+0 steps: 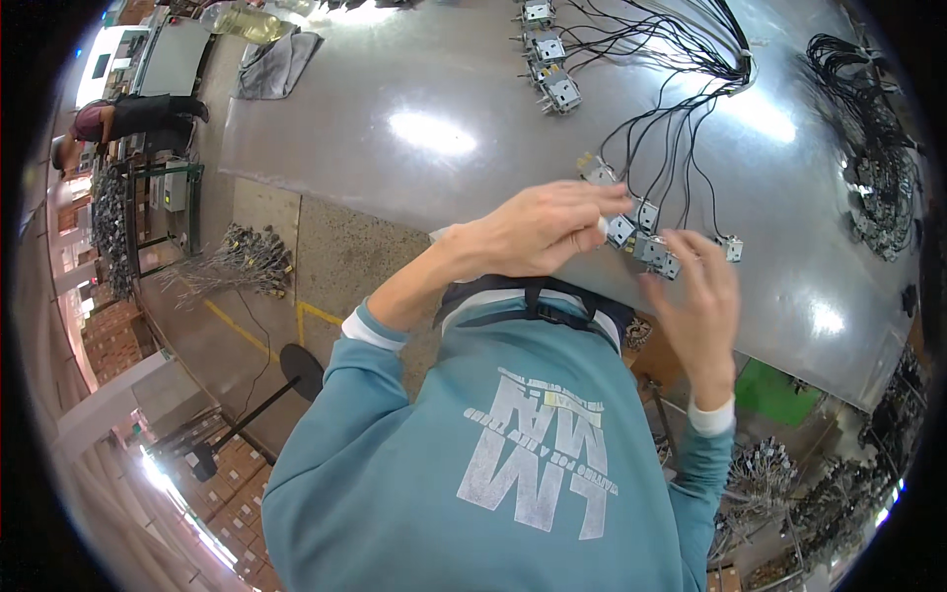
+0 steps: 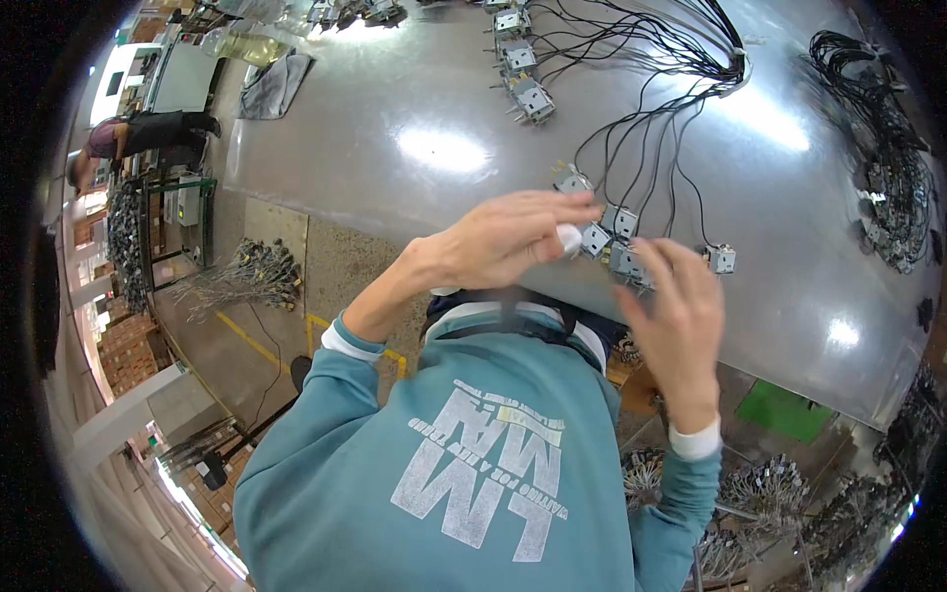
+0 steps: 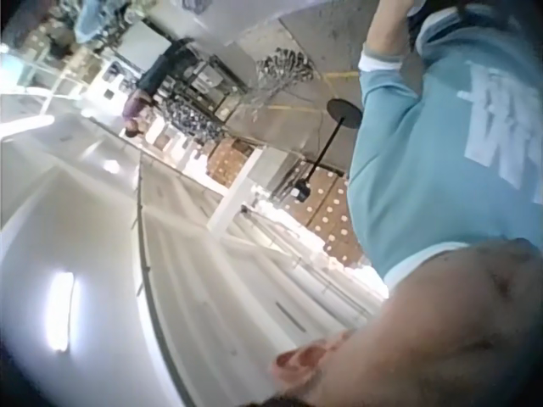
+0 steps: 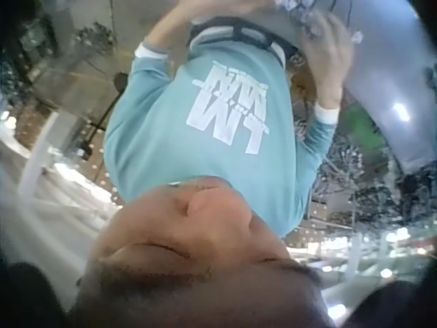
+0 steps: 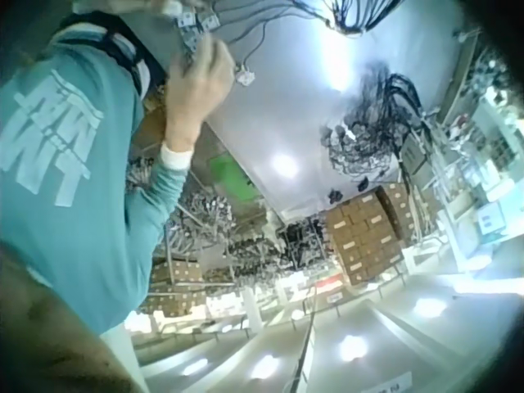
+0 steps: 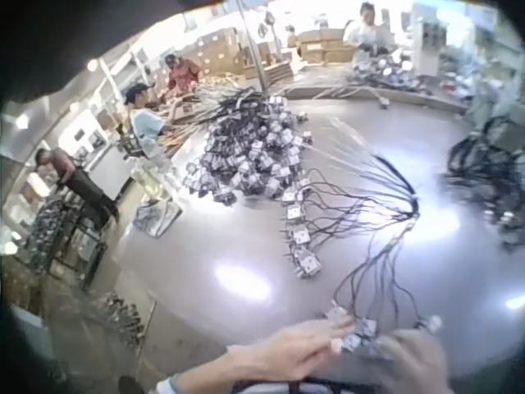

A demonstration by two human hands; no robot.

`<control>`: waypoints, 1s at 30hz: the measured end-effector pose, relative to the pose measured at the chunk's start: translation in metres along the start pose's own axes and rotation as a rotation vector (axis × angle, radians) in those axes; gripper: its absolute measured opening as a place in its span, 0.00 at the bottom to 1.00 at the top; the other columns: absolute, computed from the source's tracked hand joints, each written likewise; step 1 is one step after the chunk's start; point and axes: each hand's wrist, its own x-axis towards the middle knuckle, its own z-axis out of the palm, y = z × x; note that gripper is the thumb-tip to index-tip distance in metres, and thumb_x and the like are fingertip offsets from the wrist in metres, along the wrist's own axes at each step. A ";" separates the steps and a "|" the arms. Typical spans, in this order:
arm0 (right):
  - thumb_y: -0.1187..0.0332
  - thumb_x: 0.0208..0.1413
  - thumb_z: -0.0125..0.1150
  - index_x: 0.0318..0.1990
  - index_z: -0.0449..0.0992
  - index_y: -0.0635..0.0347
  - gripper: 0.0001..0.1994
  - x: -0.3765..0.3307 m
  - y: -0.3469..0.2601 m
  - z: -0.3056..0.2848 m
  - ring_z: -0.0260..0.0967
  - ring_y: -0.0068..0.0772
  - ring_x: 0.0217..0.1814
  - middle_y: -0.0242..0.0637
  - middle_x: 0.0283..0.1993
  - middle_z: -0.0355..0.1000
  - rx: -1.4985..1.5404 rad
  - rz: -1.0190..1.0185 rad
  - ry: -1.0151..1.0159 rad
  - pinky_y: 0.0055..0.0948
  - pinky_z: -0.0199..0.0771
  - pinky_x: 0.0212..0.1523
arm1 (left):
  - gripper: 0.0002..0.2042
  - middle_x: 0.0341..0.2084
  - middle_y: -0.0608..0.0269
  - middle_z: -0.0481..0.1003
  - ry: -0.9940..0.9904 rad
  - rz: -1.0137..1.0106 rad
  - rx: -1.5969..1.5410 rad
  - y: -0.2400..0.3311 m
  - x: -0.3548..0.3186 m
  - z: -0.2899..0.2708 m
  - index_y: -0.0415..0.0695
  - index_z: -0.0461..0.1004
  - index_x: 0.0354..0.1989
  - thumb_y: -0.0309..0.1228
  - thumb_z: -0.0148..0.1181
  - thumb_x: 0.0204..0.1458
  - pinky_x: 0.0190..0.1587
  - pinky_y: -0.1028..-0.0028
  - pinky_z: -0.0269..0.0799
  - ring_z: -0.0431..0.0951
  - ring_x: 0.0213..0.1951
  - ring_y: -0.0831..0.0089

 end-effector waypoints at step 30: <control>0.69 0.56 0.72 0.67 0.76 0.49 0.29 -0.046 0.090 -0.011 0.75 0.33 0.54 0.28 0.63 0.77 -0.533 -0.042 -0.026 0.38 0.74 0.56 | 0.05 0.48 0.63 0.84 -0.008 0.013 0.572 -0.066 -0.021 0.003 0.42 0.77 0.39 0.29 0.62 0.59 0.60 0.60 0.76 0.82 0.57 0.66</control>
